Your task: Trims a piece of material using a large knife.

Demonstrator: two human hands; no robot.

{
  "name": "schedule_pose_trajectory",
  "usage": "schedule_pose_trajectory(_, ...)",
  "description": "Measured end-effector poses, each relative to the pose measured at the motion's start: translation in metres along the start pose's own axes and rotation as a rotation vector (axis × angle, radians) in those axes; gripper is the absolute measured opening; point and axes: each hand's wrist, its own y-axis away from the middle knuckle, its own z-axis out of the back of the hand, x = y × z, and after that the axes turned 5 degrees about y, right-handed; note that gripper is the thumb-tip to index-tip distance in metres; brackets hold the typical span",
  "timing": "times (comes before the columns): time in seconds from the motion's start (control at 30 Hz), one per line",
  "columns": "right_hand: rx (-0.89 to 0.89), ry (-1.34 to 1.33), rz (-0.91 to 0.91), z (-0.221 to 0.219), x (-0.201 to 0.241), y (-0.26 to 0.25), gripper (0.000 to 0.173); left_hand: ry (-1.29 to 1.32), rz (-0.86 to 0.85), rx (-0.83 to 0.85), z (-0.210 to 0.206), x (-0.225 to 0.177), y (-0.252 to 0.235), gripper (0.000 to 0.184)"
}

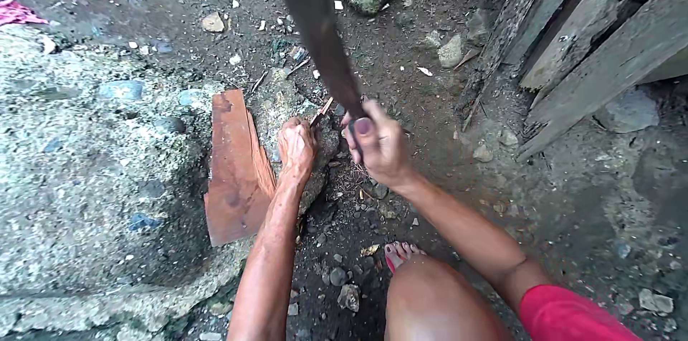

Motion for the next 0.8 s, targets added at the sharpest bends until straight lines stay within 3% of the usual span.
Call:
schedule_pose_trajectory(0.1, 0.339, 0.352, -0.538, -0.01, -0.067, 0.022, 0.045, -0.011, -0.004, 0.006, -0.003, 0.0, 0.001, 0.026)
schedule_pose_trajectory(0.2, 0.492, 0.39, -0.707, -0.008, -0.075, 0.01, 0.052, -0.007, 0.02, 0.025, 0.003, -0.003, 0.001, 0.026)
schedule_pose_trajectory(0.37, 0.454, 0.288, -0.756, -0.01, -0.073, 0.012, 0.05, -0.037, -0.024, -0.036, -0.005, 0.0, 0.002, 0.025)
schedule_pose_trajectory(0.6, 0.344, -0.384, -1.193, 0.009, -0.041, -0.01, 0.057, -0.363, -0.303, -0.097, -0.022, 0.008, -0.002, 0.012)
schedule_pose_trajectory(0.67, 0.341, -0.338, -1.129, 0.011, -0.038, -0.006, 0.055, -0.329, -0.308, -0.117, -0.023, 0.008, -0.003, 0.013)
schedule_pose_trajectory(0.8, 0.355, 0.309, -0.373, 0.02, -0.074, 0.027, 0.041, 0.223, -0.016, 0.0, 0.012, -0.01, -0.012, 0.029)
